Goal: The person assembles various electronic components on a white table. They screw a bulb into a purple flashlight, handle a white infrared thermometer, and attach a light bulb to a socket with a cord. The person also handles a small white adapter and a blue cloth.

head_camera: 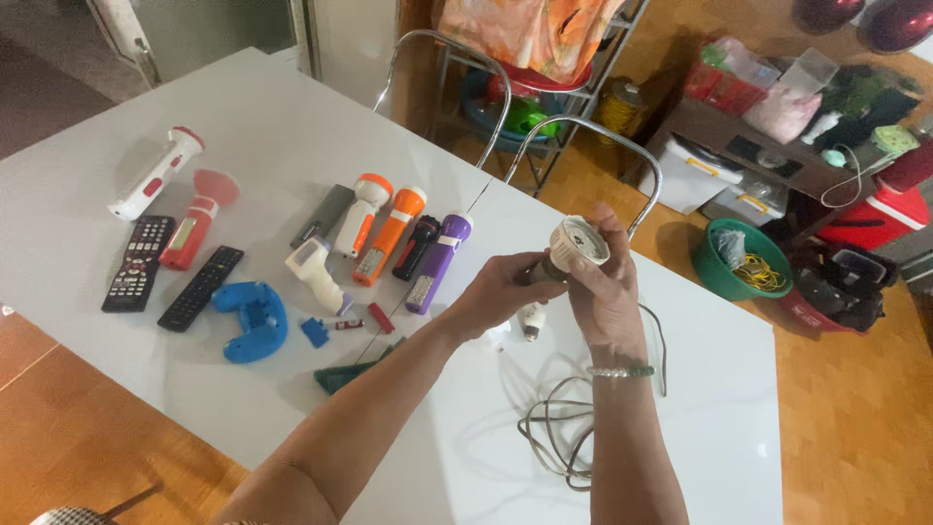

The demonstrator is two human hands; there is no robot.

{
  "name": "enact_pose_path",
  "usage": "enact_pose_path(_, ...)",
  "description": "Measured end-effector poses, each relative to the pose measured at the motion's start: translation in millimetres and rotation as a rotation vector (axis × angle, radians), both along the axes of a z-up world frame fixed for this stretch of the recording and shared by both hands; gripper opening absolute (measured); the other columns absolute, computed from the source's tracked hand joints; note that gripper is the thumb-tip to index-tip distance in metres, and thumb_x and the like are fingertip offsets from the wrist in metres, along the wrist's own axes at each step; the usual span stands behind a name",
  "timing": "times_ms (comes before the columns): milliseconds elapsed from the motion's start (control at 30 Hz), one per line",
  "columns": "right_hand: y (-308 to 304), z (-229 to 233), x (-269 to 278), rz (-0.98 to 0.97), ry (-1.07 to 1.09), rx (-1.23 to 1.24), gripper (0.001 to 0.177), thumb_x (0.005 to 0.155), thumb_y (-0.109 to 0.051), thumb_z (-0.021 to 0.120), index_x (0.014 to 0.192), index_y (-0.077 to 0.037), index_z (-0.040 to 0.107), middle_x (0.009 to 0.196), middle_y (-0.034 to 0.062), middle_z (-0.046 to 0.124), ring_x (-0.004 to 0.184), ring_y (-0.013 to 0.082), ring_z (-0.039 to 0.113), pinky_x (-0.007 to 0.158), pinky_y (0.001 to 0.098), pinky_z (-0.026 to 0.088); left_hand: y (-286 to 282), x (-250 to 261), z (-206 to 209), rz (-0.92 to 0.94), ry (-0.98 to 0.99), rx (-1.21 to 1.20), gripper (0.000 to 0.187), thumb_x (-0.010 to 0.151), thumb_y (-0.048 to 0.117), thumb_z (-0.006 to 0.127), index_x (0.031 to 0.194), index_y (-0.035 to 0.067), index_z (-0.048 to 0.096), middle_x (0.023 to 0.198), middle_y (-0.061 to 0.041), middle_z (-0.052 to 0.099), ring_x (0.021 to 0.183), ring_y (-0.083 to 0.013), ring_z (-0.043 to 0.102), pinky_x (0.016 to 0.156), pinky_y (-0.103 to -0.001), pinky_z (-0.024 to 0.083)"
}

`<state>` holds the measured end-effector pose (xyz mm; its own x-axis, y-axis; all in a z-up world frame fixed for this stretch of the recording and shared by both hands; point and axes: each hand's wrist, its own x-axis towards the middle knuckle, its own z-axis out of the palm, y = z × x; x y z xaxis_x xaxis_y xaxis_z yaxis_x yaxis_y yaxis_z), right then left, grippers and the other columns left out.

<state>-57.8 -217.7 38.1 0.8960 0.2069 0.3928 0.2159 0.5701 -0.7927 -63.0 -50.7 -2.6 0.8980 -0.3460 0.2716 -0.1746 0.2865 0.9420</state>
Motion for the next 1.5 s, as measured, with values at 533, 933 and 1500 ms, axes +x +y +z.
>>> enact_pose_path(533, 11, 26, 8, 0.066, 0.081, -0.073, 0.098, 0.074, -0.012, 0.091, 0.156, -0.016, 0.038, 0.145, 0.0191, 0.053, 0.136, 0.0331, 0.056, 0.114, 0.0453, 0.045, 28, 31, 9, -0.161, -0.009, 0.066, 0.04, 0.09, 0.028, 0.077, 0.118, 0.001, 0.071, 0.088, -0.001, 0.071, 0.082, -0.0091, 0.065, 0.078, -0.026, 0.054)
enact_pose_path(933, 39, 8, 25, -0.198, 0.032, -0.119, 0.1, 0.079, -0.007, 0.088, 0.161, -0.019, 0.034, 0.14, 0.0111, 0.053, 0.129, 0.0264, 0.057, 0.111, 0.0433, 0.049, 37, 60, -3, -0.149, 0.045, 0.005, 0.051, 0.086, 0.022, 0.08, 0.129, 0.0, 0.068, 0.094, -0.002, 0.073, 0.083, -0.0095, 0.066, 0.076, -0.028, 0.055)
enact_pose_path(1500, 54, 2, 31, -0.168, 0.032, -0.147, 0.11, 0.076, -0.016, 0.091, 0.166, -0.017, 0.027, 0.135, 0.0138, 0.055, 0.126, 0.0281, 0.058, 0.112, 0.0456, 0.047, 64, 65, -2, -0.188, -0.018, 0.024, 0.046, 0.089, 0.024, 0.079, 0.129, 0.003, 0.069, 0.096, -0.001, 0.073, 0.084, -0.0079, 0.064, 0.079, -0.027, 0.054)
